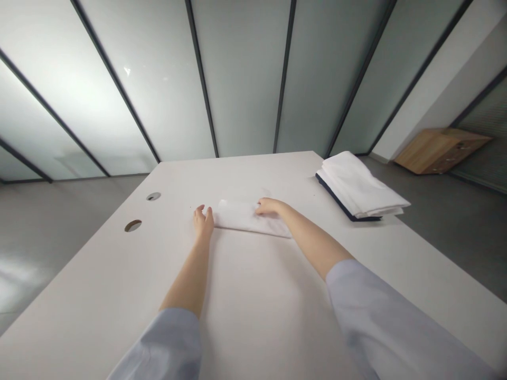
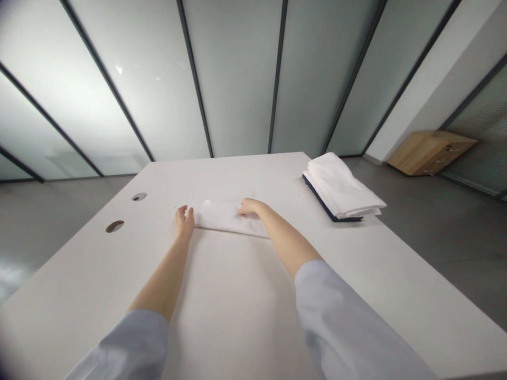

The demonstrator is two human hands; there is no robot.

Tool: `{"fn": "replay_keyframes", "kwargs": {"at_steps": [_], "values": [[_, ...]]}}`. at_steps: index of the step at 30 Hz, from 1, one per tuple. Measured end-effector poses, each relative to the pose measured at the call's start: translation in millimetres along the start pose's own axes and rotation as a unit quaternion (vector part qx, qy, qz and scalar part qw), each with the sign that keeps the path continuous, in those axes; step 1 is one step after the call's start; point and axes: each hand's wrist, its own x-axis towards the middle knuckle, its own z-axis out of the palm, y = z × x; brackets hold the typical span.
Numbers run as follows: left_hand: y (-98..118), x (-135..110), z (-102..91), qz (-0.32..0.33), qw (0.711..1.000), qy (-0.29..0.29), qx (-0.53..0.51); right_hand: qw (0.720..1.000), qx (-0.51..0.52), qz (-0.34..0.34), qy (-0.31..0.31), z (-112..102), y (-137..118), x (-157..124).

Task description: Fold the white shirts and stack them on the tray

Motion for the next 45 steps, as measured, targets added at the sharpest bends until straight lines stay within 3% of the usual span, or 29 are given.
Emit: {"fn": "replay_keyframes", "kwargs": {"at_steps": [9, 17, 21, 25, 29, 37, 41, 45], "values": [[8.4, -0.1, -2.4, -0.048, 0.997, -0.002, -0.063, 0.998, -0.007, 0.037, -0.054, -1.3, -5.2, -9.4], [10.2, 0.9, -2.4, -0.049, 0.995, -0.004, -0.082, 1.0, -0.011, 0.005, -0.002, 3.9, -14.2, -22.7], [9.3, 1.4, -1.5, -0.05, 0.995, -0.007, -0.082, 1.0, 0.02, 0.008, 0.007, 5.6, -7.0, -28.8], [9.3, 1.1, 0.1, -0.056, 0.995, -0.015, -0.079, 0.996, 0.064, 0.041, 0.043, 5.5, 20.2, -38.3], [9.6, 0.5, 0.6, -0.062, 0.994, -0.03, -0.084, 0.984, 0.08, 0.114, 0.113, -3.4, 63.4, -53.5], [8.2, 0.2, -1.7, -0.047, 0.996, -0.039, -0.069, 0.949, 0.039, 0.179, 0.256, -29.8, 140.5, -97.3], [9.6, -2.6, -6.1, -0.042, 0.995, -0.04, -0.08, 0.937, 0.05, 0.174, 0.297, -60.2, 166.6, -121.3], [10.4, -4.4, -8.0, -0.039, 0.995, -0.04, -0.082, 0.902, 0.075, 0.209, 0.37, -111.5, 196.8, -139.9]]}}
